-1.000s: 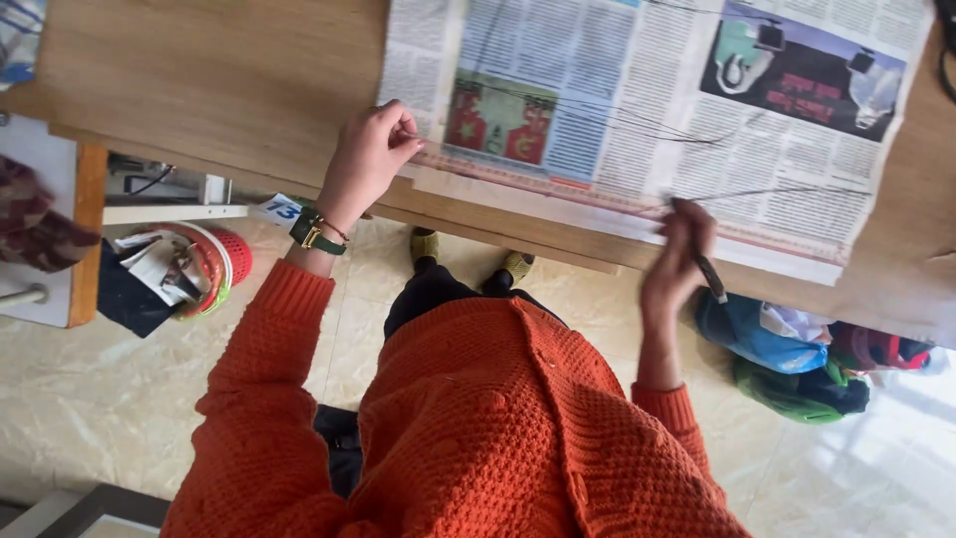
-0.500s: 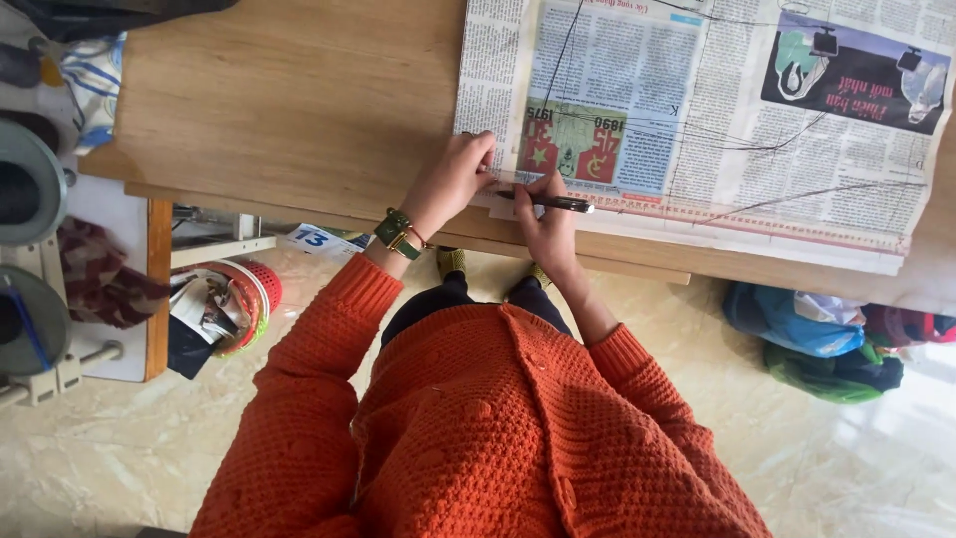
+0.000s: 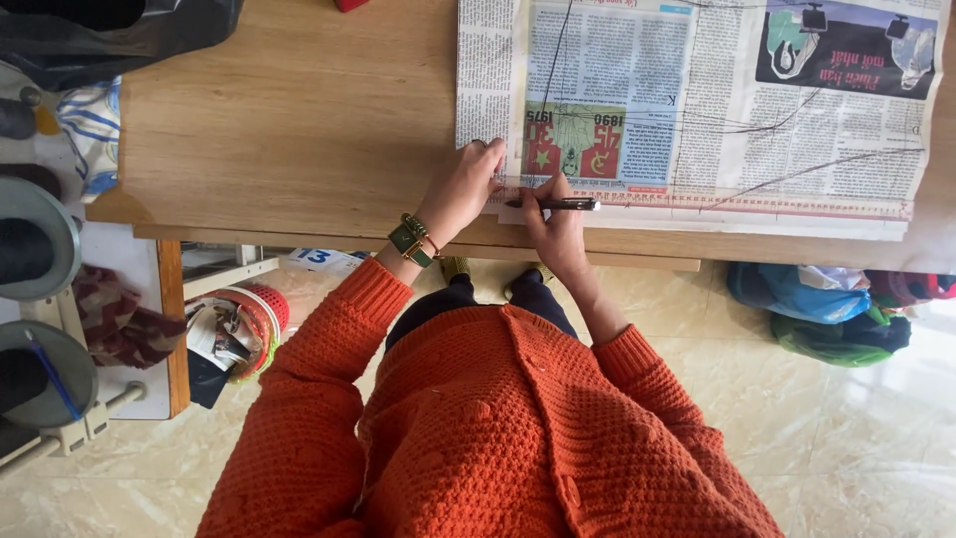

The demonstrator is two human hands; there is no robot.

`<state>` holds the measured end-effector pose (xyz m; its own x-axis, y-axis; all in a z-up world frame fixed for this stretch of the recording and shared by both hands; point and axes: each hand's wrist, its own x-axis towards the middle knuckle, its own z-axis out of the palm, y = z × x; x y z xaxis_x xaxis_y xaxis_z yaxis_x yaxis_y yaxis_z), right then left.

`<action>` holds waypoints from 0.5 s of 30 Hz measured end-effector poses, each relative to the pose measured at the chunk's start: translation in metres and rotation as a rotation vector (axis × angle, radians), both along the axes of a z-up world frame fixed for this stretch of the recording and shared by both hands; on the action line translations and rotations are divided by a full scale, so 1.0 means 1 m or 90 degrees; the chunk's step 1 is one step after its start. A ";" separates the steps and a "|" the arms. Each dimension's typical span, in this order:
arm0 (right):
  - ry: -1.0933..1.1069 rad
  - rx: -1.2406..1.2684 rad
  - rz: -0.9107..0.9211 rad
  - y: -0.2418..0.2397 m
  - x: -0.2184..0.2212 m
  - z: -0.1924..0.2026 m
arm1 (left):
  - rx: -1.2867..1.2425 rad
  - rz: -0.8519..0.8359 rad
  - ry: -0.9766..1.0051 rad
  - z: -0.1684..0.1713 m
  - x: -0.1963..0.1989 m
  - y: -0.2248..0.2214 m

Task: Drawing a pattern on newspaper using a ruler and a pen.

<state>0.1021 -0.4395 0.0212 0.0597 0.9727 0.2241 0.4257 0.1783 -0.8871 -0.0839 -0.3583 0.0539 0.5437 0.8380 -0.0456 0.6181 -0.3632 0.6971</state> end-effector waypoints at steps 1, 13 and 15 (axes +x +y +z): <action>0.000 0.000 -0.003 0.000 -0.001 0.000 | 0.000 -0.003 0.000 0.001 -0.001 -0.001; 0.165 -0.067 -0.025 -0.008 -0.001 0.035 | 0.021 -0.020 -0.022 -0.009 0.003 -0.006; 0.235 -0.059 -0.055 -0.017 0.006 0.049 | 0.058 -0.004 -0.010 -0.023 0.007 -0.007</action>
<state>0.1078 -0.4568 0.0703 0.2026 0.9756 0.0843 0.0848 0.0683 -0.9941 -0.0771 -0.3656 0.0310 0.5493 0.8347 0.0390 0.6045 -0.4291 0.6712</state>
